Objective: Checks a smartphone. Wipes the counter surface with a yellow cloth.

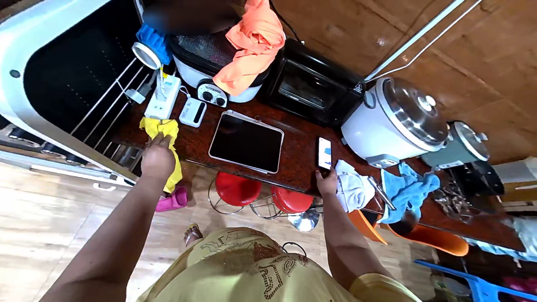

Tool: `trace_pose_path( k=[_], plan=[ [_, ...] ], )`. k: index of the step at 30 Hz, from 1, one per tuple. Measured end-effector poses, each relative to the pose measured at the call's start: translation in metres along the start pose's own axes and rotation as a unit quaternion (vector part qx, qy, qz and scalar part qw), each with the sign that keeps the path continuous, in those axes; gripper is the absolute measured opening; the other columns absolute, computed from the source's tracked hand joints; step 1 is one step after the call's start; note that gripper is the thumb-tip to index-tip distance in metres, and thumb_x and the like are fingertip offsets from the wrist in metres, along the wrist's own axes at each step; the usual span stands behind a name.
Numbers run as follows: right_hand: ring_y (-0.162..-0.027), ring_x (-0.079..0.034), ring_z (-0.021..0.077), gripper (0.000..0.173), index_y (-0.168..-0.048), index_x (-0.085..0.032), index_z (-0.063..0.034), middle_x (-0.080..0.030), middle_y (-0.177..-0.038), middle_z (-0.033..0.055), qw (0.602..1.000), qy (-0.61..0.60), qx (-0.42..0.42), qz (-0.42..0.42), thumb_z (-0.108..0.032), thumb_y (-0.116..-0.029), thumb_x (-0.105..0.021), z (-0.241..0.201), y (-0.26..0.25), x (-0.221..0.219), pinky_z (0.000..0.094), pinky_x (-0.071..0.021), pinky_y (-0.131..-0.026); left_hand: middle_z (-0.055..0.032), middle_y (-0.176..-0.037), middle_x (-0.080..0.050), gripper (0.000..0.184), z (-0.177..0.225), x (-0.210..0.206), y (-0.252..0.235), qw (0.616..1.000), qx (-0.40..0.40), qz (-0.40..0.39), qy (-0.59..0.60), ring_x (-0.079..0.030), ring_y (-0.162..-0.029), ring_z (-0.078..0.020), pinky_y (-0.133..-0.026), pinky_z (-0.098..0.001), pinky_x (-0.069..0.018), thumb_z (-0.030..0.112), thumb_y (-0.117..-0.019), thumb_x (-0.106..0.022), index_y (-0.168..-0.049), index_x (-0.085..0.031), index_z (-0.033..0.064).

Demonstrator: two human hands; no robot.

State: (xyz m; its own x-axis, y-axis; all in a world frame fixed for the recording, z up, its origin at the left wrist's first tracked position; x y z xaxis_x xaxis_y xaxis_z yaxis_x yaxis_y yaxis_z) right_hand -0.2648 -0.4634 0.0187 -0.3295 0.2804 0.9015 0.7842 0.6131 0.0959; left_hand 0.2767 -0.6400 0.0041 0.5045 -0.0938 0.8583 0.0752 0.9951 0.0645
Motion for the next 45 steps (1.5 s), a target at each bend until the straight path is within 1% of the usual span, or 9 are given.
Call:
trace_pose_path(
  k=[4, 7, 13, 20, 27, 32, 37, 41, 45],
  plan=[
    [-0.145, -0.043, 0.037, 0.077, -0.157, -0.033, -0.0006, -0.043, -0.155, 0.0268, 1.0, -0.002, 0.006, 0.004, -0.035, -0.0976, -0.068, 0.005, -0.004, 0.002, 0.0477, -0.0346, -0.12, -0.0274, -0.157, -0.043, 0.047, 0.045, -0.017, 0.03, 0.995, -0.068, -0.076, -0.017, -0.038, -0.147, -0.0474, -0.12, -0.0615, -0.0326, -0.004, -0.0999, -0.052, -0.147, -0.052, -0.0036],
    [-0.145, -0.043, 0.0372, 0.079, -0.158, -0.031, -0.0005, -0.042, -0.156, 0.0268, 1.0, -0.013, -0.007, 0.008, -0.034, -0.0971, -0.069, 0.002, -0.002, 0.001, 0.0483, -0.0347, -0.12, -0.0215, -0.156, -0.048, 0.045, 0.033, -0.026, 0.021, 0.989, -0.129, -0.072, -0.018, -0.043, -0.146, -0.0419, -0.122, -0.0582, -0.0317, -0.005, -0.1009, -0.049, -0.144, -0.057, 0.0009],
    [-0.142, -0.046, 0.0363, 0.066, -0.151, -0.043, -0.0008, -0.048, -0.151, 0.0258, 0.999, -0.018, -0.006, 0.045, -0.033, -0.0982, -0.067, 0.009, -0.006, -0.005, 0.049, -0.0361, -0.119, -0.0263, -0.156, -0.045, 0.043, 0.02, -0.005, -0.004, 1.0, -0.003, -0.013, 0.019, -0.041, -0.145, -0.0488, -0.115, -0.0675, -0.0363, -0.003, -0.1027, -0.045, -0.144, -0.055, -0.0014],
    [-0.144, -0.044, 0.0374, 0.061, -0.149, -0.047, -0.0007, -0.046, -0.153, 0.026, 0.998, 0.025, -0.009, 0.057, -0.033, -0.0999, -0.063, 0.001, -0.002, -0.006, 0.0474, -0.0342, -0.12, -0.0226, -0.154, -0.05, 0.043, 0.036, -0.035, 0.02, 0.992, -0.122, -0.025, -0.007, -0.044, -0.145, -0.0442, -0.12, -0.0593, -0.0339, -0.006, -0.101, -0.048, -0.142, -0.059, -0.0003],
    [-0.146, -0.042, 0.0365, 0.059, -0.147, -0.051, -0.0018, -0.044, -0.155, 0.0246, 0.998, 0.033, -0.005, 0.051, -0.035, -0.1005, -0.062, 0.007, -0.005, -0.009, 0.0473, -0.0325, -0.121, -0.0262, -0.155, -0.047, 0.042, 0.048, -0.028, 0.02, 0.999, -0.041, -0.001, 0.018, -0.041, -0.146, -0.0464, -0.12, -0.0617, -0.0323, -0.005, -0.1014, -0.047, -0.142, -0.057, -0.0034],
    [-0.144, -0.045, 0.0369, 0.074, -0.158, -0.033, -0.0028, -0.045, -0.154, 0.0257, 0.997, 0.02, -0.009, 0.071, -0.035, -0.099, -0.064, 0.005, -0.004, -0.009, 0.0463, -0.0346, -0.12, -0.0212, -0.154, -0.05, 0.044, 0.035, -0.037, 0.022, 0.988, -0.144, -0.047, -0.015, -0.045, -0.144, -0.0427, -0.12, -0.0578, -0.0338, -0.006, -0.0997, -0.052, -0.143, -0.059, 0.001],
    [-0.144, -0.045, 0.0364, 0.077, -0.159, -0.031, -0.0054, -0.046, -0.154, 0.0249, 0.996, -0.003, -0.001, 0.085, -0.032, -0.0973, -0.067, 0.006, -0.003, -0.011, 0.0467, -0.0353, -0.12, -0.0261, -0.155, -0.047, 0.042, 0.004, -0.003, 0.006, 0.999, -0.025, 0.017, 0.025, -0.042, -0.144, -0.0482, -0.116, -0.0665, -0.0347, -0.003, -0.1028, -0.047, -0.143, -0.056, -0.0017],
    [-0.143, -0.046, 0.0367, 0.077, -0.159, -0.032, -0.0043, -0.048, -0.152, 0.0258, 0.996, -0.002, 0.002, 0.089, -0.031, -0.0966, -0.068, 0.005, -0.003, -0.01, 0.0475, -0.0348, -0.12, -0.0295, -0.157, -0.042, 0.044, 0.039, -0.014, 0.023, 1.0, -0.019, -0.017, 0.015, -0.038, -0.147, -0.0501, -0.119, -0.0646, -0.0322, -0.003, -0.1019, -0.049, -0.145, -0.053, -0.0046],
    [-0.144, -0.045, 0.0365, 0.077, -0.16, -0.031, -0.0058, -0.045, -0.153, 0.0259, 0.997, 0.007, -0.007, 0.08, -0.033, -0.0974, -0.067, 0.004, -0.004, -0.012, 0.0462, -0.0338, -0.121, -0.0216, -0.16, -0.042, 0.046, 0.065, -0.05, 0.043, 0.994, -0.09, -0.062, -0.013, -0.037, -0.15, -0.0417, -0.124, -0.0549, -0.028, -0.002, -0.101, -0.051, -0.148, -0.052, -0.0015]
  ],
)
Point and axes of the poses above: each hand's wrist, its own y-axis away from the middle knuckle, its own x-axis out of the back of the hand, z = x × y, the point moved 3 cm from there along -y, towards the middle knuckle
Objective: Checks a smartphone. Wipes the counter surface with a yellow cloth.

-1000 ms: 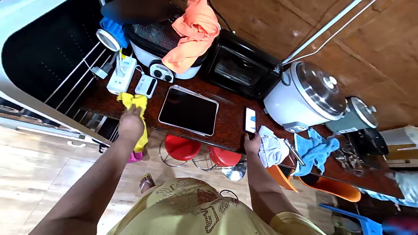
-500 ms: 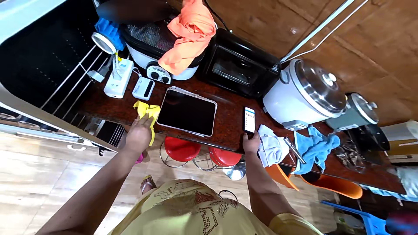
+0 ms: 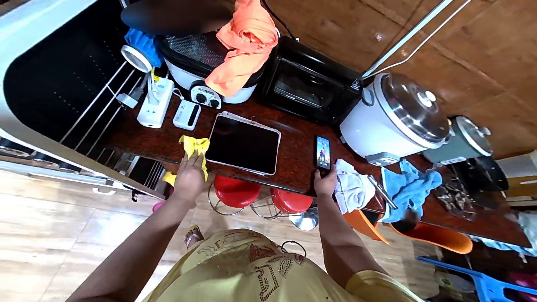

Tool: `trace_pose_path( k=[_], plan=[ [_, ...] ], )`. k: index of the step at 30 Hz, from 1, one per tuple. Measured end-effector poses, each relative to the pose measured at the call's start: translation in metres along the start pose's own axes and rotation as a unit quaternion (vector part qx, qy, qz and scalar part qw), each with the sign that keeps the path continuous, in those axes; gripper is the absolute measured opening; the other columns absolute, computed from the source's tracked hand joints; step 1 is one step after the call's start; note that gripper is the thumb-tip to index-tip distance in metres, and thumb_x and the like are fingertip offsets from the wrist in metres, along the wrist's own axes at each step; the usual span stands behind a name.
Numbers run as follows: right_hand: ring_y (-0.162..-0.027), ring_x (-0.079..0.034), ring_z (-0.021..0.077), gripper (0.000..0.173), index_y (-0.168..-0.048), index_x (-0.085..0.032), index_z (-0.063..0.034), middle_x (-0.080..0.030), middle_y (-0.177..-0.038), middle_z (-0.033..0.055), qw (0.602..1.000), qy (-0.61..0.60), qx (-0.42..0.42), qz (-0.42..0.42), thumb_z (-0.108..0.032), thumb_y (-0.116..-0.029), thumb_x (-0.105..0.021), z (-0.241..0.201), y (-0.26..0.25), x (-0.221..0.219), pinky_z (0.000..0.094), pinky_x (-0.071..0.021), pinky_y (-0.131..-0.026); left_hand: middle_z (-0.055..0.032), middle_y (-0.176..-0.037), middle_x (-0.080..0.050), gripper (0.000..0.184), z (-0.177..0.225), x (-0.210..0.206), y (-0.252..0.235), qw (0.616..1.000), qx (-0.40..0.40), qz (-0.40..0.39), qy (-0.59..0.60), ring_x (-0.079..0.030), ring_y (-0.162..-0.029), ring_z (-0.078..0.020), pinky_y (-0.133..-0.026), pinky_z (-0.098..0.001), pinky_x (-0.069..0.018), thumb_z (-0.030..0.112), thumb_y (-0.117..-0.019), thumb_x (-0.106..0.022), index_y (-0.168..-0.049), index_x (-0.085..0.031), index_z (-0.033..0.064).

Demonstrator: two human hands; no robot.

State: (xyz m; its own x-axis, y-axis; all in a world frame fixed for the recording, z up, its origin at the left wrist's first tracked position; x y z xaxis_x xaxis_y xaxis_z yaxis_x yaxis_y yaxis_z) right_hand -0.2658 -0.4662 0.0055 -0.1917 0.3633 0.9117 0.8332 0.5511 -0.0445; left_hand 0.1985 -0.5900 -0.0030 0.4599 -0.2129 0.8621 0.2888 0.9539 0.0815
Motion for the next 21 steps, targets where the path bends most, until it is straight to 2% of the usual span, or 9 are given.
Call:
trace_pose_path(
  k=[3, 7, 10, 12, 14, 17, 21],
  plan=[
    [-0.144, -0.045, 0.0365, 0.078, -0.159, -0.031, -0.0052, -0.046, -0.153, 0.0259, 1.0, -0.001, 0.003, 0.006, -0.034, -0.0972, -0.067, 0.002, -0.002, 0.001, 0.0463, -0.0337, -0.121, -0.0208, -0.155, -0.049, 0.044, -0.026, 0.007, -0.008, 0.998, -0.054, 0.027, -0.001, -0.045, -0.145, -0.0418, -0.122, -0.057, -0.0321, -0.005, -0.1002, -0.052, -0.143, -0.058, 0.0007],
    [-0.144, -0.045, 0.0364, 0.077, -0.158, -0.033, -0.0035, -0.046, -0.153, 0.0257, 1.0, -0.004, 0.01, 0.008, -0.033, -0.0969, -0.067, 0.001, -0.003, 0.001, 0.0457, -0.0331, -0.121, -0.0255, -0.154, -0.048, 0.042, -0.058, 0.04, -0.018, 0.997, 0.039, 0.068, 0.025, -0.045, -0.143, -0.0472, -0.116, -0.065, -0.036, -0.004, -0.1017, -0.048, -0.143, -0.057, -0.0015],
    [-0.144, -0.045, 0.0367, 0.076, -0.158, -0.034, -0.0035, -0.046, -0.153, 0.0254, 1.0, 0.001, 0.015, 0.008, -0.034, -0.0969, -0.067, 0.003, -0.002, -0.002, 0.0464, -0.0326, -0.121, -0.0291, -0.156, -0.043, 0.044, -0.028, 0.039, -0.017, 0.994, 0.094, 0.058, 0.023, -0.039, -0.146, -0.0496, -0.118, -0.0648, -0.0326, -0.004, -0.1014, -0.048, -0.146, -0.053, -0.0045],
    [-0.145, -0.044, 0.0372, 0.076, -0.157, -0.035, -0.0033, -0.046, -0.154, 0.0258, 1.0, 0.002, 0.018, 0.01, -0.034, -0.0964, -0.067, 0.001, -0.003, -0.003, 0.0467, -0.0322, -0.122, -0.0272, -0.158, -0.042, 0.047, -0.002, 0.019, -0.013, 0.997, 0.067, 0.027, -0.002, -0.037, -0.148, -0.0471, -0.122, -0.0601, -0.0302, -0.003, -0.1003, -0.051, -0.148, -0.051, -0.0035],
    [-0.145, -0.044, 0.0371, 0.076, -0.157, -0.035, -0.0034, -0.045, -0.154, 0.0256, 1.0, 0.0, 0.017, 0.008, -0.035, -0.0962, -0.068, 0.0, -0.002, -0.004, 0.0467, -0.032, -0.122, -0.0221, -0.16, -0.042, 0.049, 0.002, 0.0, -0.01, 1.0, 0.017, 0.015, -0.015, -0.036, -0.15, -0.042, -0.124, -0.0557, -0.0279, -0.002, -0.0994, -0.053, -0.148, -0.051, -0.0009],
    [-0.144, -0.045, 0.0363, 0.075, -0.157, -0.037, -0.0043, -0.046, -0.154, 0.0245, 1.0, -0.008, 0.02, 0.014, -0.034, -0.0961, -0.068, 0.004, -0.004, -0.002, 0.0471, -0.0336, -0.121, -0.0237, -0.155, -0.049, 0.044, -0.026, 0.011, -0.013, 0.999, -0.04, 0.035, -0.004, -0.044, -0.145, -0.0437, -0.122, -0.0591, -0.0306, -0.005, -0.1007, -0.05, -0.144, -0.056, -0.0012],
    [-0.143, -0.046, 0.0371, 0.074, -0.156, -0.038, -0.0025, -0.047, -0.153, 0.025, 0.998, -0.038, 0.045, 0.032, -0.031, -0.0957, -0.069, 0.009, -0.002, -0.005, 0.0486, -0.0352, -0.12, -0.0249, -0.158, -0.044, 0.045, -0.081, 0.053, -0.019, 0.993, 0.084, 0.08, 0.01, -0.041, -0.147, -0.0456, -0.121, -0.0622, -0.0306, -0.002, -0.1031, -0.044, -0.147, -0.053, -0.0006]
  ],
)
Point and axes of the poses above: each hand's wrist, its own y-axis away from the middle knuckle, its own x-axis out of the back of the hand, z = x × y, the point moved 3 cm from there along -y, towards the middle knuckle
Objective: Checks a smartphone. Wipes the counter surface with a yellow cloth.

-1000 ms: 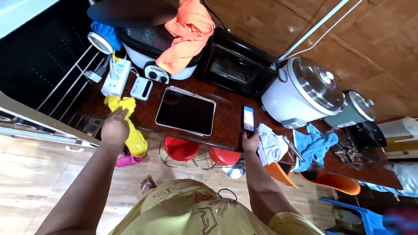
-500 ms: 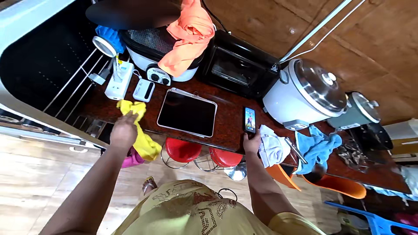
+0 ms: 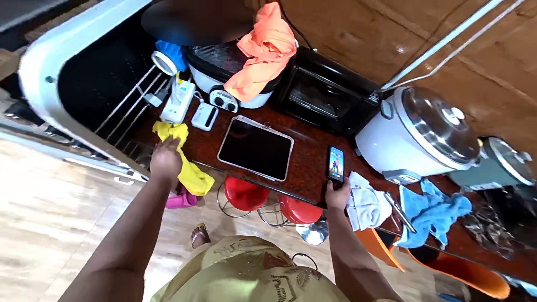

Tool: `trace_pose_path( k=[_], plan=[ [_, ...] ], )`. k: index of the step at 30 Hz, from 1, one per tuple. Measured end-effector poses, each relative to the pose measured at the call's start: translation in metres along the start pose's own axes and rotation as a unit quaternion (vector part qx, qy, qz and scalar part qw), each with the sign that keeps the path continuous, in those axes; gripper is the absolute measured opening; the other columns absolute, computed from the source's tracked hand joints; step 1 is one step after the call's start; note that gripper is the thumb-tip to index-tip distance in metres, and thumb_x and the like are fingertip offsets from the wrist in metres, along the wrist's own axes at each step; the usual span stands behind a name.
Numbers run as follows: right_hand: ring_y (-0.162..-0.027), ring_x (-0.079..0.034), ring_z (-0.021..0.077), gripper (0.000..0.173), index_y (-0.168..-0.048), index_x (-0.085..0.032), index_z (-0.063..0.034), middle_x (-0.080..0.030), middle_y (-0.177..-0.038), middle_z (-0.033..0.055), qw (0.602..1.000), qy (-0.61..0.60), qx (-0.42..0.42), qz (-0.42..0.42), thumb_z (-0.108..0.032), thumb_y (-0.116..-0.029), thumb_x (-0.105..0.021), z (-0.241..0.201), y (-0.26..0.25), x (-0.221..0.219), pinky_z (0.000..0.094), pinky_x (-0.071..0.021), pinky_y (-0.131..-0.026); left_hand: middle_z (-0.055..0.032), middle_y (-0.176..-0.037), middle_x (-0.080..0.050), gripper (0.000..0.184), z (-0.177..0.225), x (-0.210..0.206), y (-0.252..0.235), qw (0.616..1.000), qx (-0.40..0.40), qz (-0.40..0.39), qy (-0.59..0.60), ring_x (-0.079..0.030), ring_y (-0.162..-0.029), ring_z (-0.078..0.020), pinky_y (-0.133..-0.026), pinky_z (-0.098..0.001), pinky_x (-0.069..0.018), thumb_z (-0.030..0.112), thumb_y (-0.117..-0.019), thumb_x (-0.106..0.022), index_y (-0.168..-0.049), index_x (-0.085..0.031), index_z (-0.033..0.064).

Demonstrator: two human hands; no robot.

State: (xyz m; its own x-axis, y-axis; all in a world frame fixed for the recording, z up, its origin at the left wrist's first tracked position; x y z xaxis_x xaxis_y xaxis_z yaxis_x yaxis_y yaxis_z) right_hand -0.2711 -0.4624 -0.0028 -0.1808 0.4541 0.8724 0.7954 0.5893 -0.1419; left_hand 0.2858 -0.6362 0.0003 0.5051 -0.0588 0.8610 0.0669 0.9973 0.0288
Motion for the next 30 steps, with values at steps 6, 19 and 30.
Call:
trace_pose_path(
  k=[6, 19, 30],
  plan=[
    [-0.144, -0.044, 0.037, 0.072, -0.155, -0.038, -0.0006, -0.046, -0.153, 0.0256, 0.999, -0.042, 0.022, 0.001, -0.028, -0.0959, -0.068, -0.002, 0.003, 0.004, 0.0488, -0.0338, -0.121, -0.0271, -0.157, -0.042, 0.058, 0.061, -0.022, 0.033, 0.997, 0.068, -0.011, -0.021, -0.038, -0.147, -0.0455, -0.12, -0.0586, -0.0333, 0.004, -0.0965, -0.061, -0.152, -0.045, -0.0025],
    [-0.144, -0.045, 0.0356, 0.069, -0.154, -0.04, -0.0012, -0.047, -0.152, 0.0247, 0.997, -0.072, 0.018, 0.01, -0.026, -0.0965, -0.067, -0.002, 0.008, 0.008, 0.0489, -0.0339, -0.121, -0.0176, -0.16, -0.044, 0.049, -0.027, 0.026, -0.018, 0.987, 0.156, 0.024, -0.022, -0.041, -0.146, -0.0443, -0.112, -0.0667, -0.04, 0.002, -0.0998, -0.05, -0.149, -0.053, 0.0058],
    [-0.145, -0.043, 0.0365, 0.066, -0.155, -0.039, -0.0016, -0.046, -0.152, 0.0261, 0.997, -0.071, 0.003, 0.03, -0.022, -0.0977, -0.065, -0.008, 0.011, 0.009, 0.0473, -0.0327, -0.121, -0.0082, -0.165, -0.039, 0.052, 0.046, -0.029, 0.049, 0.99, -0.061, -0.119, -0.054, -0.031, -0.155, -0.0296, -0.127, -0.046, -0.0249, -0.002, -0.1033, -0.04, -0.152, -0.051, 0.0115]
  ],
)
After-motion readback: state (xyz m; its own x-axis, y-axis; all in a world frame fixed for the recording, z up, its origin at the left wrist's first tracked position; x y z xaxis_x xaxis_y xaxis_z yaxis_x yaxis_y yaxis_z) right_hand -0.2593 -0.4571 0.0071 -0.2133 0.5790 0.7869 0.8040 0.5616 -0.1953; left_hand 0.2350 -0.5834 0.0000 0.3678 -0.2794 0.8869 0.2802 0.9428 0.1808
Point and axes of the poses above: each hand's wrist, its own y-axis away from the middle knuckle, its own x-axis out of the back of the hand, z = x × y, the point moved 3 cm from there along -y, towards the middle knuckle
